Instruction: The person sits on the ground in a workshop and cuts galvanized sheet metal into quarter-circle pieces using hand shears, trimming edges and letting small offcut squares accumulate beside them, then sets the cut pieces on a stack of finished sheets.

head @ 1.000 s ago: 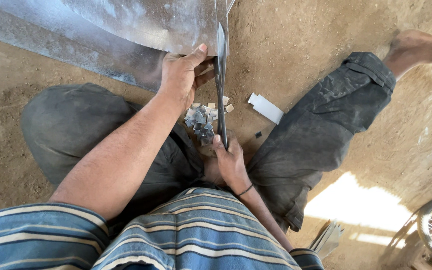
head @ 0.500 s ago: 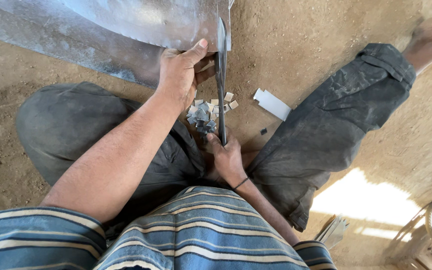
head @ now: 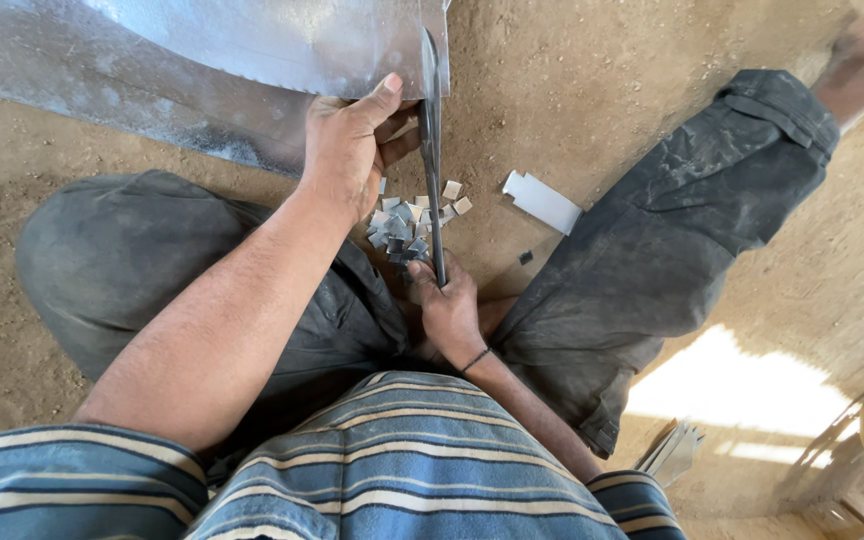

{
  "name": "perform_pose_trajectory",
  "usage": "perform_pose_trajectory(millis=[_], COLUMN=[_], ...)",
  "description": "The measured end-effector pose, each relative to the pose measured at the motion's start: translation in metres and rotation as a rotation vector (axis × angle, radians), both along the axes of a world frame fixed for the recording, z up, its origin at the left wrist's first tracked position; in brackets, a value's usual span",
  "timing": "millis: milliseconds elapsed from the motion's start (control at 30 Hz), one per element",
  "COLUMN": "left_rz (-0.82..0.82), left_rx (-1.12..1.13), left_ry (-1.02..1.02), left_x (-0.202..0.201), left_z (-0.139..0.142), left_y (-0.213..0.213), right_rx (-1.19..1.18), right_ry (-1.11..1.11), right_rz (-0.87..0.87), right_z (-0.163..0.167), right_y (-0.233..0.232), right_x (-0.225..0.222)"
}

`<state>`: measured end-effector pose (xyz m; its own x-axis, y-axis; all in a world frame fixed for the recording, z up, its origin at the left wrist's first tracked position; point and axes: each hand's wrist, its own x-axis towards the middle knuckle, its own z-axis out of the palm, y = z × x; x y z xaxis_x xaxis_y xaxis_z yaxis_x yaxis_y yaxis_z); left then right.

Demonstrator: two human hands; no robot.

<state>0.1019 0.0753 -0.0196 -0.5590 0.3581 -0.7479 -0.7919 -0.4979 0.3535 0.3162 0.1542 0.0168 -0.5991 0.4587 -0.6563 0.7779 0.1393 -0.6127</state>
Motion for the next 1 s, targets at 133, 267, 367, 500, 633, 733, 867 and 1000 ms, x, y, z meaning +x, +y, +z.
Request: perform_pose_trajectory(millis=[133,267,367,500,633,733,867,1000], left_rz=[-0.016,0.014,-0.150,-0.165,0.003,0.019,-0.105,-0.312], left_rx=[-0.081,-0.204,-0.417,-0.328,-0.268,-0.307,-0.347,-0.547], left_ry=[-0.008,0.087,0.517,0.540,0.314,0.051,0.016,0.098], left_x=[0.000,0.003,0.006,-0.011,-0.040,-0.053,-0.048,-0.042], left_z=[-0.003,-0.001,0.007,0.021,0.024,0.019,0.009,0.001], left_y=[0.001,0.004,0.000,-0.019,-0.048,-0.056,-0.055,-0.048], right_rx=[0.145,0.313,-0.168,-0.391,-0.129,-0.111,-0.072,-0.129], right_ry=[0.051,0.016,-0.162,0.077,0.099,0.085,-0.106,-0.055], right_rz=[0.207,0.381,0.055,0.048,0.287,0.325,0.412,0.456], right_z=[0.020,0.053,0.081,0.090,0.073,0.054,0.045,0.038], right_y=[0.007,0.012,0.015,0.029,0.048,0.069,0.095,0.100], right_x=[-0.009,-0.013,0.001,0.033,0.059,0.047,0.015,-0.021])
